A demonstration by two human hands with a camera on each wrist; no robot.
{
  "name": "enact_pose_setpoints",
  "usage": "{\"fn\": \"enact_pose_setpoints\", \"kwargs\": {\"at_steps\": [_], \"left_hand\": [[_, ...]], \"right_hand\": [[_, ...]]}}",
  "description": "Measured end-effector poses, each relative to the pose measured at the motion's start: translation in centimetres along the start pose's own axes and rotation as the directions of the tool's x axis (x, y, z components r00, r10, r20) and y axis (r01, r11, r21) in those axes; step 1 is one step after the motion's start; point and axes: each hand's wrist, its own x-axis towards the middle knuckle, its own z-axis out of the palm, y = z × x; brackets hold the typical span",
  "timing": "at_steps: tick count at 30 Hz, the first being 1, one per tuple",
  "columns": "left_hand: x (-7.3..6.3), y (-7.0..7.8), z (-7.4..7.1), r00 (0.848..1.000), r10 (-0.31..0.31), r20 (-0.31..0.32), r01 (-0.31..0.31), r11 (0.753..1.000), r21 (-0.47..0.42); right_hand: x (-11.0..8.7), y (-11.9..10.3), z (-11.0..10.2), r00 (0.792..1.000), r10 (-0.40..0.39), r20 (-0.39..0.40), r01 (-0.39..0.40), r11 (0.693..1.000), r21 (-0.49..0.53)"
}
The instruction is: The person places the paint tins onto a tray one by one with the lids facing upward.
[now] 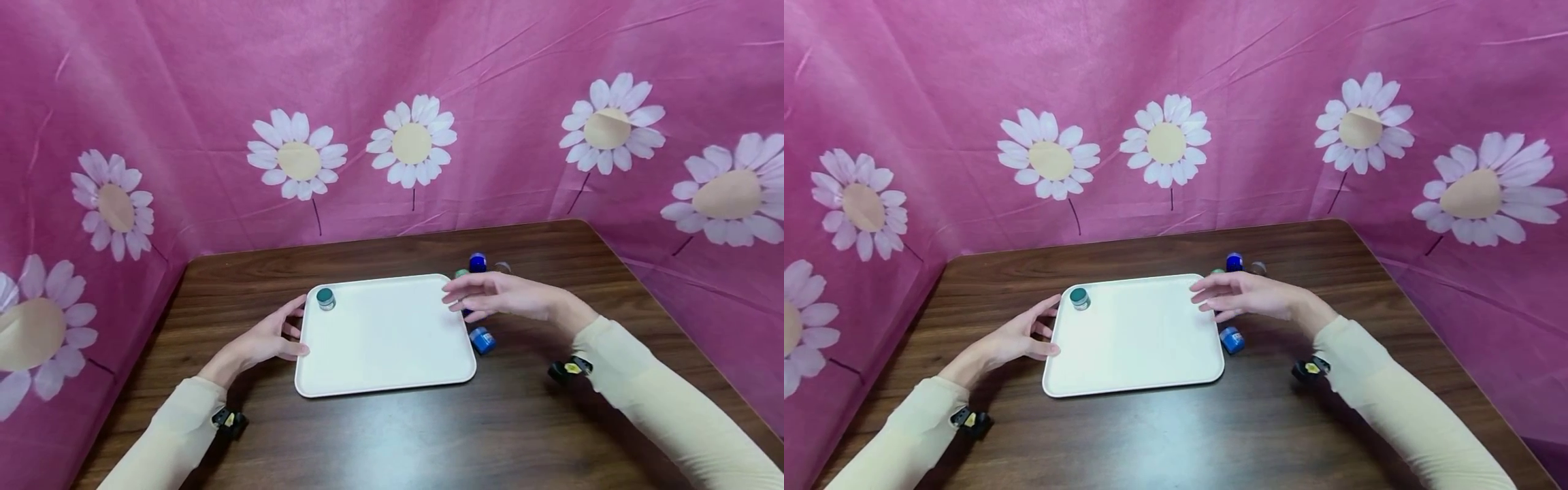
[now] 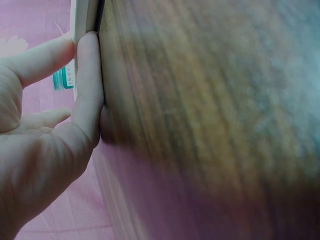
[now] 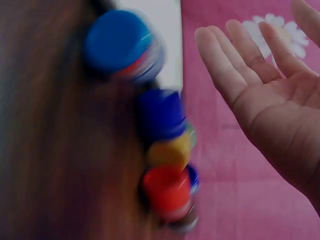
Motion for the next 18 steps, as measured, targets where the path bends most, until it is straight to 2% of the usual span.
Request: {"fn": "enact_pose_setpoints", "kwargs": {"at_steps": [5, 10, 15, 18], "left_hand": [[0.0, 0.1, 0.0, 1.000, -0.005, -0.008, 0.006, 1.000, 0.008], [-0.1, 0.2, 0.0, 1.000, -0.010, -0.018, 0.010, 1.000, 0.006], [-0.1, 0.3, 0.1, 1.000, -0.011, -0.014, 0.011, 1.000, 0.002], [-0.2, 0.3, 0.2, 1.000, -0.005, -0.011, 0.005, 1.000, 0.005]], "right_hand": [[-2.6, 2.0, -0.7, 0.997, 0.047, -0.067, -0.048, 0.999, -0.014], [-4.6, 3.1, -1.1, 0.985, 0.077, -0.157, -0.083, 0.996, -0.031], [-5.8, 4.3, -1.1, 0.978, 0.140, -0.154, -0.138, 0.990, 0.023], [-6.0, 4.9, -0.9, 0.976, 0.170, -0.139, -0.173, 0.985, -0.011]]}}
